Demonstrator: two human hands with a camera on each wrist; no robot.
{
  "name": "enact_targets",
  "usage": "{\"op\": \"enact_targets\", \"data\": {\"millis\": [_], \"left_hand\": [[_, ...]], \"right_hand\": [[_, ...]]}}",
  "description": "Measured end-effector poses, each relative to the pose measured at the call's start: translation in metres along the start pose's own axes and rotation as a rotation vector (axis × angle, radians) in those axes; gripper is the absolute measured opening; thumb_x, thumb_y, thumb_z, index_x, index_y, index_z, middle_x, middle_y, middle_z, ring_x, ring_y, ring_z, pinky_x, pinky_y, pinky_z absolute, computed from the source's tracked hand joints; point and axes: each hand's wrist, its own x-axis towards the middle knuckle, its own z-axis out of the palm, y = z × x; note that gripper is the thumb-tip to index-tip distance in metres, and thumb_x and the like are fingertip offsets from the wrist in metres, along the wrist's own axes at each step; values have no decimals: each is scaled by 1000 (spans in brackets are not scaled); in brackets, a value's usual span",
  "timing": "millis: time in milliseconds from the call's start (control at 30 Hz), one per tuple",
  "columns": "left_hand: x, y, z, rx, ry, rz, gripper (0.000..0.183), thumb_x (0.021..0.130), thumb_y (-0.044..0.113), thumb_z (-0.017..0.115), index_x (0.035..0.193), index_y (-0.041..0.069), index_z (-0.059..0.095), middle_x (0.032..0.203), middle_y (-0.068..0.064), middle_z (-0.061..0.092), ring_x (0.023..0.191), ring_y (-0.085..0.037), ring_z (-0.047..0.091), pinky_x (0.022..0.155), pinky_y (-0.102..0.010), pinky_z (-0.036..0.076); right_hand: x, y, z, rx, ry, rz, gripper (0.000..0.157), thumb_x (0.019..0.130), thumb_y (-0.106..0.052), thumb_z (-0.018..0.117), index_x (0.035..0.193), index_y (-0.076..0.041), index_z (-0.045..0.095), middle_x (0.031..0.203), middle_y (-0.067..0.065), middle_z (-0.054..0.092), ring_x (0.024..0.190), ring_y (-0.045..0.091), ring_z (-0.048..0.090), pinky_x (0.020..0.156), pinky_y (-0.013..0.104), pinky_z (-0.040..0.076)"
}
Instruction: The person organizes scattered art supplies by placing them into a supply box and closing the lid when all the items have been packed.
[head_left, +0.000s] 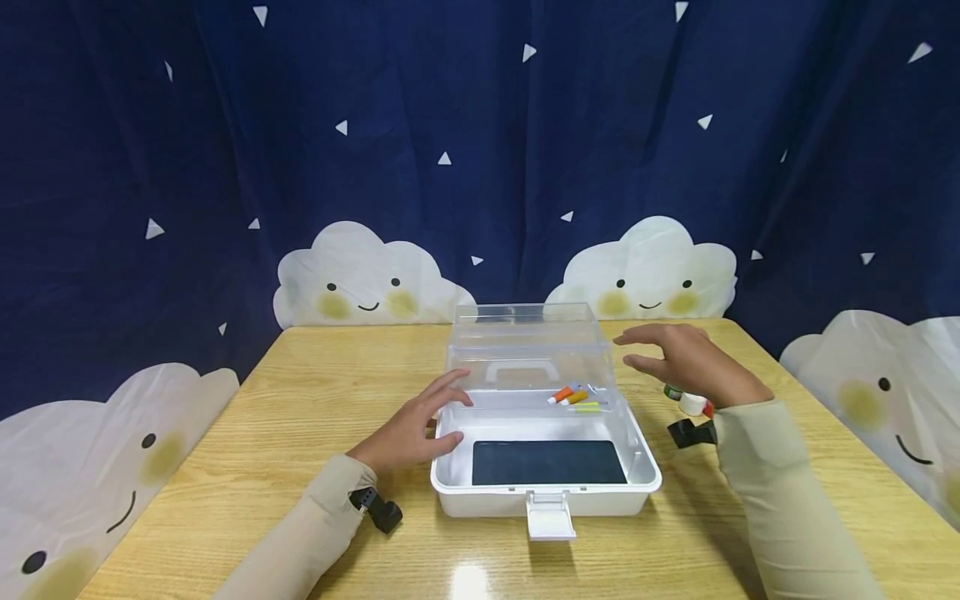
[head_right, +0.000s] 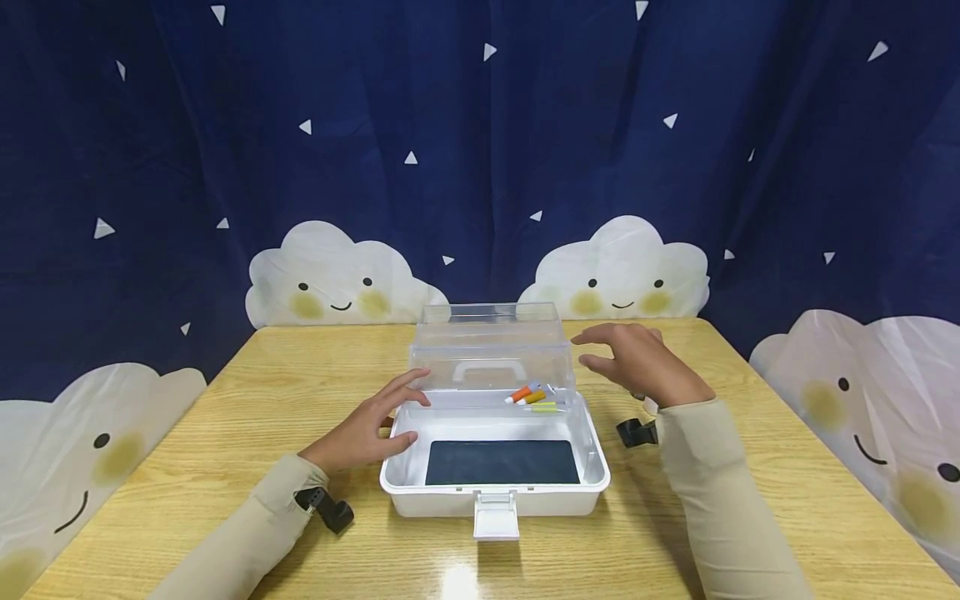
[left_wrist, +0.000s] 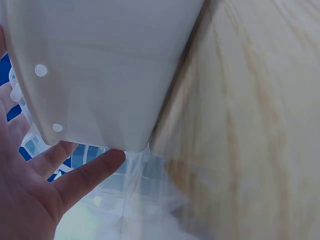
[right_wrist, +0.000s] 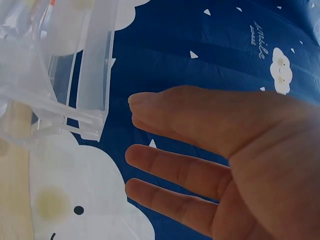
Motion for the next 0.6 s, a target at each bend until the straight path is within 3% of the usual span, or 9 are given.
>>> {"op": "enact_targets", "data": {"millis": [600], "left_hand": [[0, -1, 0, -3, -3, -6, 41, 88, 25, 68, 122, 37, 50, 159, 12, 17, 139, -22, 32, 89, -36, 52]], "right_hand": [[-1, 16, -4, 10, 7, 11, 32, 92, -19, 64, 123, -10, 65, 129, 18, 60, 121, 41, 51, 98, 60, 41]]}}
